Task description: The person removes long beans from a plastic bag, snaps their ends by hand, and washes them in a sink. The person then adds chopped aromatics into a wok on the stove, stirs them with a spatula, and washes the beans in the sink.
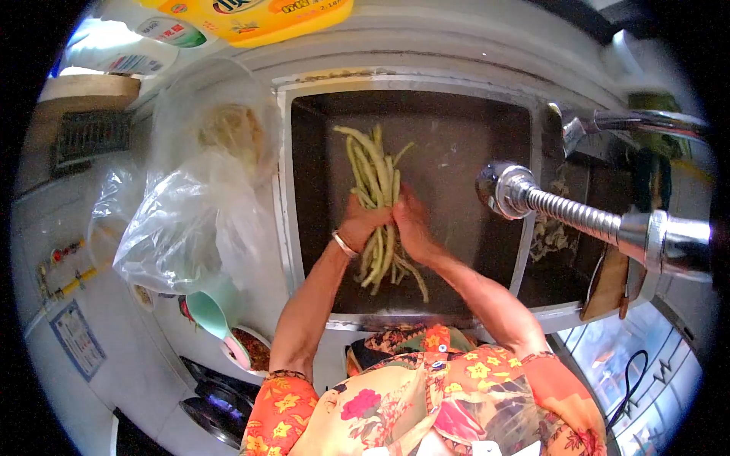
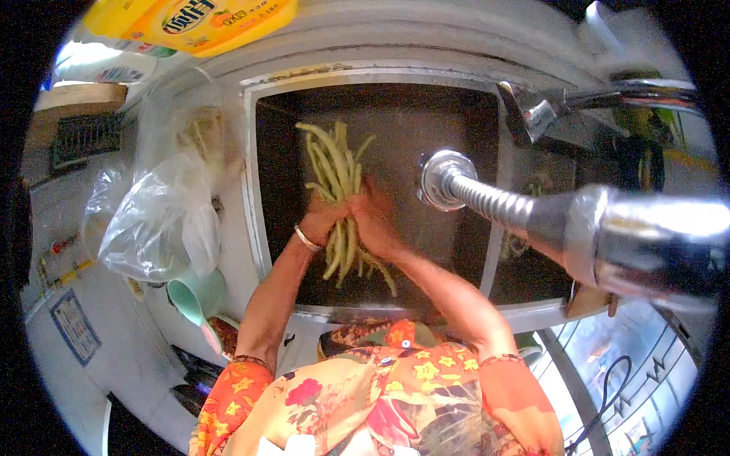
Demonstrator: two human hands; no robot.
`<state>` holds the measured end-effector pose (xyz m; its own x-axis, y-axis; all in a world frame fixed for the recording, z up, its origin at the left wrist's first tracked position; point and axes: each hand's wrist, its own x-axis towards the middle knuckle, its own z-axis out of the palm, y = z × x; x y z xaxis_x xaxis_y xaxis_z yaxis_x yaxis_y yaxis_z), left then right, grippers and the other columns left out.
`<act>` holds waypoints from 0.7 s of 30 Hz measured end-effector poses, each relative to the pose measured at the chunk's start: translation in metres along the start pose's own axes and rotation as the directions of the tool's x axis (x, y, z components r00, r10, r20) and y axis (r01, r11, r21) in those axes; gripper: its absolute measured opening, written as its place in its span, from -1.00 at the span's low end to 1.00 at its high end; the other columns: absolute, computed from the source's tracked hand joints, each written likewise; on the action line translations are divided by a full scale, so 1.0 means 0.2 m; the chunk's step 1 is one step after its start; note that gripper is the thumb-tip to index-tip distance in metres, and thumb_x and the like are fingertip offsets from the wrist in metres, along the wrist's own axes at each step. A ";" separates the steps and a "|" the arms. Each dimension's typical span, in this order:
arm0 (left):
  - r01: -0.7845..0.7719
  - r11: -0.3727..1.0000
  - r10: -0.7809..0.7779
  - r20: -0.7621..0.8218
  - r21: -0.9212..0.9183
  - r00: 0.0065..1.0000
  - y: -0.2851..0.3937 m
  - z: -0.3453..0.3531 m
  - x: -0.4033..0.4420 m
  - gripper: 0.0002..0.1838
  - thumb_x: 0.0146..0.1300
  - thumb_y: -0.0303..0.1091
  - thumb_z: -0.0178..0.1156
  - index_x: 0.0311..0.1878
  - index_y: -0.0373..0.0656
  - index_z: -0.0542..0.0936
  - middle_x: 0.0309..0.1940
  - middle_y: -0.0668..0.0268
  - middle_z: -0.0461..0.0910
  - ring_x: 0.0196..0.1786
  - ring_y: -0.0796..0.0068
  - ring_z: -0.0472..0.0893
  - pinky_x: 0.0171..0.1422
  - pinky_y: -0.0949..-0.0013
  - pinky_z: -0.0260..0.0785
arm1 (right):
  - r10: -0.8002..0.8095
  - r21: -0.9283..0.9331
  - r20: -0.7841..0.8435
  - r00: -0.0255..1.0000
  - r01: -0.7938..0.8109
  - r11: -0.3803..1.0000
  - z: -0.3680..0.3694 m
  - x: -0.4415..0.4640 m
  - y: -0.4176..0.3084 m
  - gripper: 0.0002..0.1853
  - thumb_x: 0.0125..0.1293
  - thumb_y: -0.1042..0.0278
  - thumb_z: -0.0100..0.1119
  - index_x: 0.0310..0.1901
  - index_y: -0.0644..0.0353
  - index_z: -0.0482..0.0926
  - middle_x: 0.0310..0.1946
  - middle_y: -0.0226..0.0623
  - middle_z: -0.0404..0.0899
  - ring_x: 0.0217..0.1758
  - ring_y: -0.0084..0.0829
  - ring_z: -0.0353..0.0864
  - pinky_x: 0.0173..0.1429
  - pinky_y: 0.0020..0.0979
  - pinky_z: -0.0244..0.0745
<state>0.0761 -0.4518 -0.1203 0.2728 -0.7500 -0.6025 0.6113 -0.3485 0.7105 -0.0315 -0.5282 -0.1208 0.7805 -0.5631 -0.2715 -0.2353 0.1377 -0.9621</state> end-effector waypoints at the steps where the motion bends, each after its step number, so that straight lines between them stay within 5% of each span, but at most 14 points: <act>1: -0.032 0.998 0.031 -0.034 -0.046 0.999 0.01 0.00 0.00 -0.56 -0.10 -0.48 0.32 -0.07 -0.24 0.48 -0.21 0.29 0.55 -0.24 0.45 0.57 -0.19 0.40 0.47 | 0.055 -0.170 0.060 0.997 -0.045 0.985 -0.02 -0.01 -0.03 -0.60 0.29 0.16 -0.26 0.04 0.22 0.34 -0.04 0.06 0.39 0.03 0.06 0.36 0.13 -0.10 0.22; 5: -0.060 0.996 0.061 -0.006 0.070 0.998 0.12 -0.02 -0.01 -0.58 -0.18 -0.48 0.32 -0.15 -0.27 0.49 -0.36 0.30 0.57 -0.37 0.49 0.57 -0.29 0.42 0.46 | 0.008 -0.077 0.048 0.999 -0.004 0.997 -0.05 0.02 -0.02 -0.55 0.26 0.16 -0.18 0.09 0.29 0.29 0.00 0.14 0.36 0.09 0.05 0.33 0.16 -0.09 0.21; 7: -0.022 0.983 0.012 0.054 0.184 0.998 0.20 -0.03 -0.05 -0.54 -0.14 -0.55 0.27 -0.07 -0.28 0.45 -0.34 0.23 0.58 -0.32 0.39 0.59 -0.22 0.37 0.48 | 0.116 -0.531 -0.332 0.936 -0.287 0.797 -0.14 -0.08 0.02 -0.30 0.25 0.03 -0.04 0.28 0.33 0.03 0.20 0.14 0.17 0.29 -0.03 0.15 0.31 -0.20 0.07; 11: -0.109 0.960 0.087 0.098 0.258 0.991 0.30 -0.06 -0.09 -0.54 -0.18 -0.57 0.24 -0.08 -0.29 0.45 -0.34 0.21 0.58 -0.34 0.40 0.59 -0.24 0.36 0.48 | 0.362 -0.603 -0.121 0.924 -0.359 0.713 -0.37 -0.18 0.06 -0.24 0.13 0.24 0.12 0.28 0.39 -0.01 0.22 0.24 0.09 0.31 0.01 0.12 0.36 -0.19 0.01; 13: -0.115 0.963 0.091 0.111 0.242 0.990 0.36 -0.04 -0.13 -0.50 -0.21 -0.54 0.26 -0.07 -0.29 0.44 -0.35 0.23 0.57 -0.33 0.42 0.59 -0.24 0.37 0.49 | 0.649 -0.597 -0.109 0.753 -0.572 0.563 -0.38 -0.19 0.13 -0.20 0.02 0.41 0.16 0.28 0.40 -0.01 0.18 0.27 0.15 0.29 0.04 0.15 0.35 -0.20 0.06; 14: -0.131 0.966 0.107 0.116 0.224 0.987 0.39 -0.03 -0.15 -0.46 -0.24 -0.52 0.28 -0.06 -0.28 0.42 -0.36 0.26 0.56 -0.31 0.43 0.59 -0.24 0.38 0.49 | 0.654 -0.590 -0.109 0.748 -0.579 0.563 -0.38 -0.21 0.25 -0.20 0.02 0.41 0.16 0.28 0.40 -0.01 0.18 0.27 0.15 0.29 0.04 0.15 0.35 -0.20 0.06; 16: -0.093 0.960 0.073 0.087 0.263 0.994 0.41 -0.03 -0.18 -0.45 -0.23 -0.50 0.28 -0.04 -0.28 0.41 -0.35 0.25 0.55 -0.32 0.40 0.59 -0.21 0.34 0.50 | 0.347 -0.703 -0.100 0.932 -0.313 0.639 -0.36 -0.24 0.46 -0.24 -0.03 0.51 0.12 0.26 0.35 0.05 0.05 0.22 0.33 0.18 0.08 0.27 0.23 -0.16 0.22; 20: -0.088 0.980 0.078 0.062 0.180 0.995 0.42 -0.06 -0.25 -0.45 -0.21 -0.49 0.26 -0.02 -0.31 0.40 -0.31 0.20 0.54 -0.29 0.38 0.59 -0.19 0.30 0.51 | 0.072 -0.797 -0.021 0.997 -0.060 0.602 -0.34 -0.16 0.33 -0.30 -0.11 0.56 0.13 0.19 0.30 0.22 -0.03 0.10 0.40 0.07 0.03 0.37 0.14 -0.12 0.28; 21: -0.092 0.982 0.081 0.073 0.164 0.994 0.42 -0.08 -0.26 -0.43 -0.22 -0.49 0.27 -0.01 -0.31 0.39 -0.31 0.20 0.54 -0.29 0.38 0.59 -0.19 0.30 0.51 | 0.115 -0.825 0.055 0.992 -0.020 0.565 -0.33 -0.15 0.28 -0.38 -0.13 0.56 0.14 0.11 0.28 0.31 -0.07 0.06 0.41 0.01 0.01 0.39 0.13 -0.12 0.27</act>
<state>0.1250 -0.4344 -0.0349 0.2667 -0.8148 -0.5147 0.4531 -0.3653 0.8132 -0.1067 -0.5580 -0.1649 0.7788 -0.4982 -0.3812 -0.6262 -0.5827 -0.5180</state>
